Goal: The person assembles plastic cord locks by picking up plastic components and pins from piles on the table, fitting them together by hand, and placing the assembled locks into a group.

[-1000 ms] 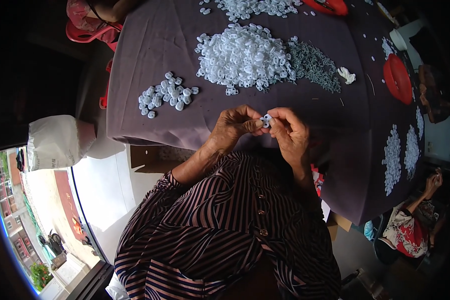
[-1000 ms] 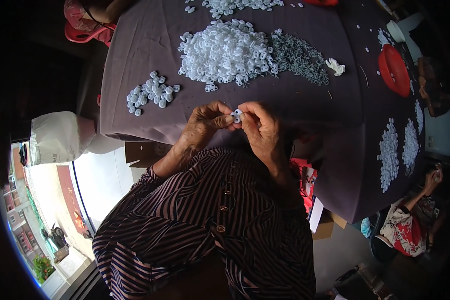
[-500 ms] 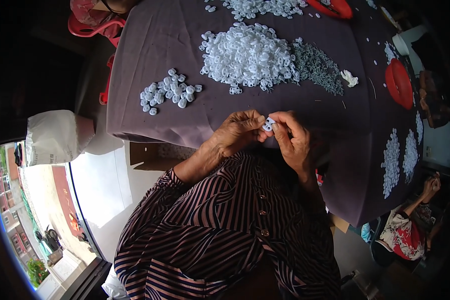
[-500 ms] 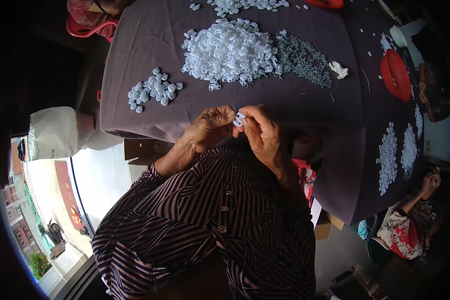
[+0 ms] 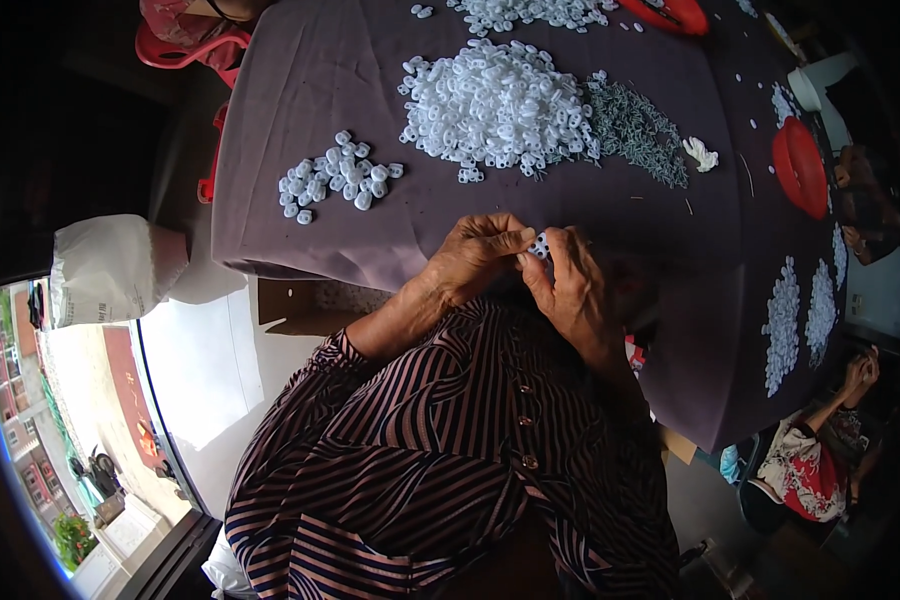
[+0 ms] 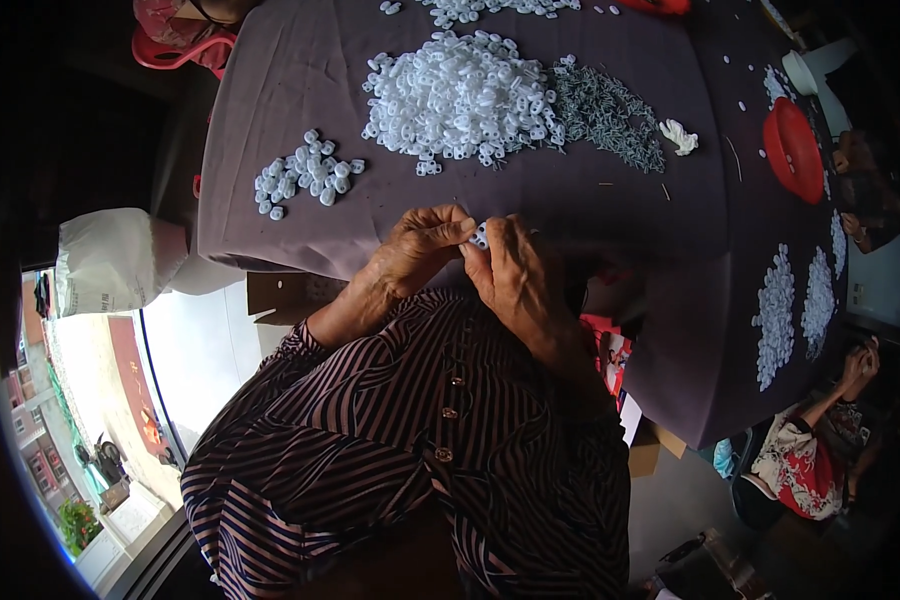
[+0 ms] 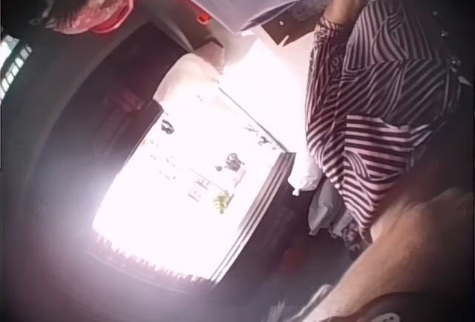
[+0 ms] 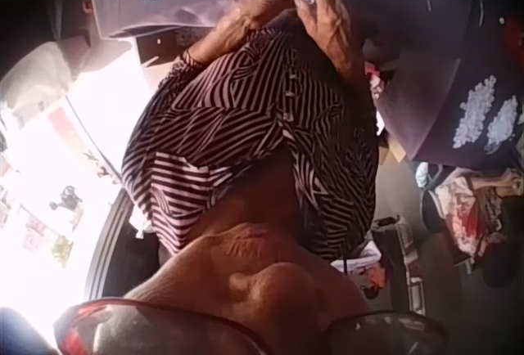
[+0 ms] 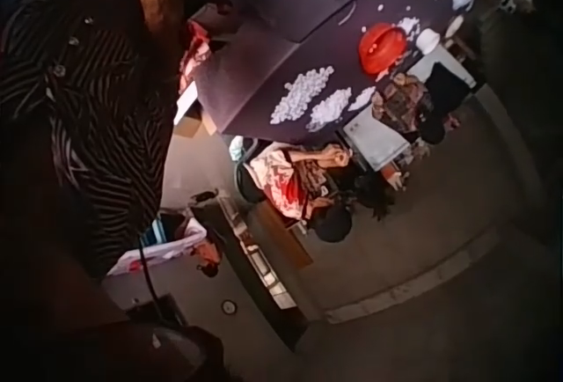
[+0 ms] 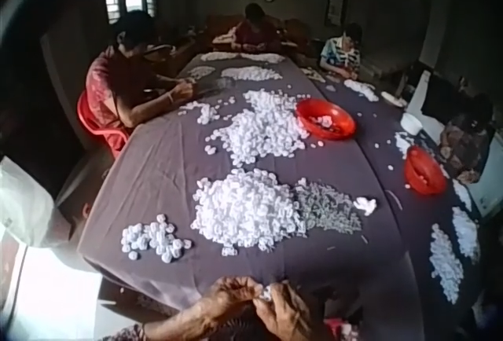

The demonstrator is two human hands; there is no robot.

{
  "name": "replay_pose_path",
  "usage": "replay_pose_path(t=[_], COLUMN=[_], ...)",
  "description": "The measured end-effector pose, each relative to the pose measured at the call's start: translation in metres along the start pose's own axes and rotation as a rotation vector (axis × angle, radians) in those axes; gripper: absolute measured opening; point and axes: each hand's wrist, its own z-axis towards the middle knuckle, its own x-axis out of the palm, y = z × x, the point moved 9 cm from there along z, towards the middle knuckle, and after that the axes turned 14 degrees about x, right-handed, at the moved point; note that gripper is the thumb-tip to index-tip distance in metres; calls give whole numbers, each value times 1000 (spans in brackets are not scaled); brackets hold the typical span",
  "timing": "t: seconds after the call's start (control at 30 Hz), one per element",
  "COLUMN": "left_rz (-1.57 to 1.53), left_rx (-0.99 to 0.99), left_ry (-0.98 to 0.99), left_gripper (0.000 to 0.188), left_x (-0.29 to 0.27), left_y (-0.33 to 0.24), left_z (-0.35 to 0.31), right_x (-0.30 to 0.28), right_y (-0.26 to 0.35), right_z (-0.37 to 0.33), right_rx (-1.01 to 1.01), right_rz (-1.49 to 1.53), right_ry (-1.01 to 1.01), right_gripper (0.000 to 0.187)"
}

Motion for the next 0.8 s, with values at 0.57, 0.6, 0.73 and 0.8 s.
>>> replay_pose_path(t=[0.57, 0.6, 0.73, 0.8], left_rz=[205, 258, 299, 298], left_rx=[115, 125, 158, 156], left_ry=[-47, -46, -94, -87], left_gripper=[12, 12, 13, 13], left_x=[-31, -34, -43, -49], left_y=[-4, -4, -12, -13], left_z=[6, 6, 1, -1], right_x=[27, 31, 39, 43], right_y=[7, 8, 17, 20], right_z=[-12, -13, -13, -10], right_rx=[-115, -115, -121, -123], right_rz=[-94, -127, -151, -137], right_ry=[-202, -202, -213, -205], right_gripper=[14, 13, 11, 11])
